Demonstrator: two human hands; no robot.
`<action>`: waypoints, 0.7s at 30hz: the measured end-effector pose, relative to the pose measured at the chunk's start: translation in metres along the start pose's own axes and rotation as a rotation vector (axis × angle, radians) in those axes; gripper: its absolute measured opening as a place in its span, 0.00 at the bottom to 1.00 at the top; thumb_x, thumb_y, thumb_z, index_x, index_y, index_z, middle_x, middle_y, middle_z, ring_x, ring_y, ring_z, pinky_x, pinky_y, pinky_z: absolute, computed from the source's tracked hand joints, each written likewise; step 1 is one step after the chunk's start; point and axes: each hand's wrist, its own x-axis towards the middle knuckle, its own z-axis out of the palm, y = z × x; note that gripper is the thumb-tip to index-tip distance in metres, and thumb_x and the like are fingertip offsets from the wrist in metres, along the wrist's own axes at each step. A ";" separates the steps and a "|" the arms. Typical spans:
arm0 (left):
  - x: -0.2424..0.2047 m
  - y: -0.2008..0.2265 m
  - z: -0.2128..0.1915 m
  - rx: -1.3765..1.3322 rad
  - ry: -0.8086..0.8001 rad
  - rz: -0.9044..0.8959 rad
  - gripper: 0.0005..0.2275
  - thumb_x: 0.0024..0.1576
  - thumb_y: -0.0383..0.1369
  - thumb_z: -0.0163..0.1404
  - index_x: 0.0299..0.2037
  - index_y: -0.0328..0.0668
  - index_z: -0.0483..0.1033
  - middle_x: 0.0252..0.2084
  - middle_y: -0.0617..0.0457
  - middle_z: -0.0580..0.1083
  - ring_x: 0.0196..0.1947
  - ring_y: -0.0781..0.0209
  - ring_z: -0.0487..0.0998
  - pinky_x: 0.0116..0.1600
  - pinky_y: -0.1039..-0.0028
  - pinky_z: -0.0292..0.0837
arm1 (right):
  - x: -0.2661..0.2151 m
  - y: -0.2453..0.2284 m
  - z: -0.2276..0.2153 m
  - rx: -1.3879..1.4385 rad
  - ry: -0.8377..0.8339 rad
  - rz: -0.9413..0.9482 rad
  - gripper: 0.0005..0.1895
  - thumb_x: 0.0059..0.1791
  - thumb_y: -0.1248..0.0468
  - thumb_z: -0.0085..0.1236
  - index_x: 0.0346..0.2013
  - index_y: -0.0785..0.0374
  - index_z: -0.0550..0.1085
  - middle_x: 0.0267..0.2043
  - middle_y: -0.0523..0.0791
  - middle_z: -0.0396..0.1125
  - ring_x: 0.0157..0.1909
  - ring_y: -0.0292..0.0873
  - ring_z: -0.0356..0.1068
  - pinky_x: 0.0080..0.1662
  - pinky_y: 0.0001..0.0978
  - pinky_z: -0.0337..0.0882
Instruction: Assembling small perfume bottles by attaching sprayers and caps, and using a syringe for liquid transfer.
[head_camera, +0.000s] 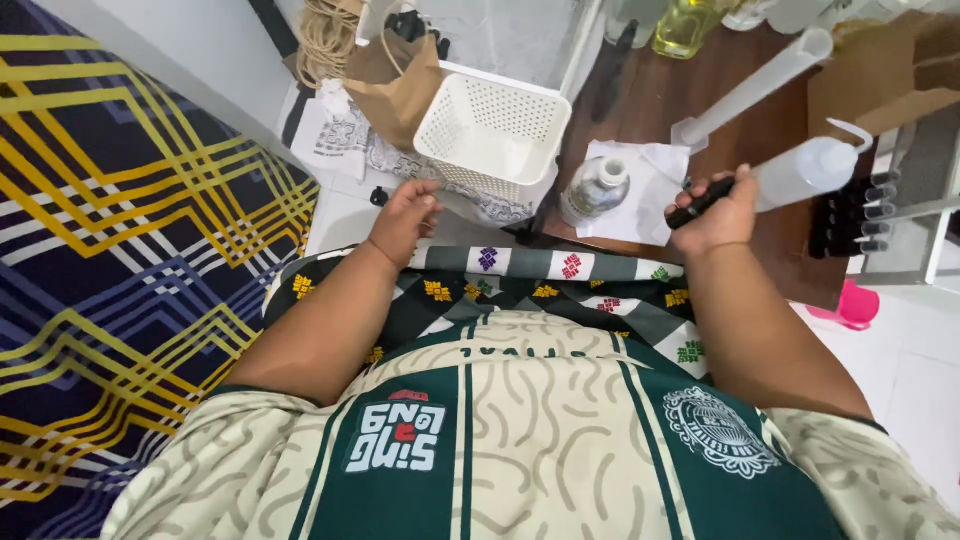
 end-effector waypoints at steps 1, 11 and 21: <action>-0.001 0.003 0.001 0.005 0.018 -0.014 0.13 0.63 0.34 0.48 0.56 0.46 0.71 0.36 0.54 0.77 0.29 0.69 0.77 0.29 0.83 0.79 | 0.002 0.001 0.000 0.037 -0.004 -0.005 0.18 0.48 0.39 0.47 0.26 0.46 0.67 0.20 0.42 0.57 0.22 0.49 0.62 0.35 0.50 0.65; 0.011 0.000 0.025 0.080 0.306 -0.089 0.06 0.65 0.33 0.43 0.48 0.51 0.72 0.29 0.57 0.74 0.24 0.69 0.74 0.26 0.81 0.77 | 0.013 -0.005 -0.018 0.067 -0.045 0.005 0.18 0.50 0.40 0.45 0.25 0.45 0.66 0.18 0.43 0.56 0.20 0.50 0.62 0.32 0.51 0.66; 0.007 0.007 0.046 0.015 0.444 -0.145 0.09 0.67 0.41 0.37 0.40 0.57 0.70 0.25 0.59 0.73 0.22 0.68 0.73 0.23 0.81 0.75 | 0.025 -0.009 -0.031 0.096 -0.123 0.033 0.16 0.49 0.43 0.46 0.24 0.47 0.66 0.16 0.43 0.53 0.19 0.49 0.60 0.29 0.50 0.64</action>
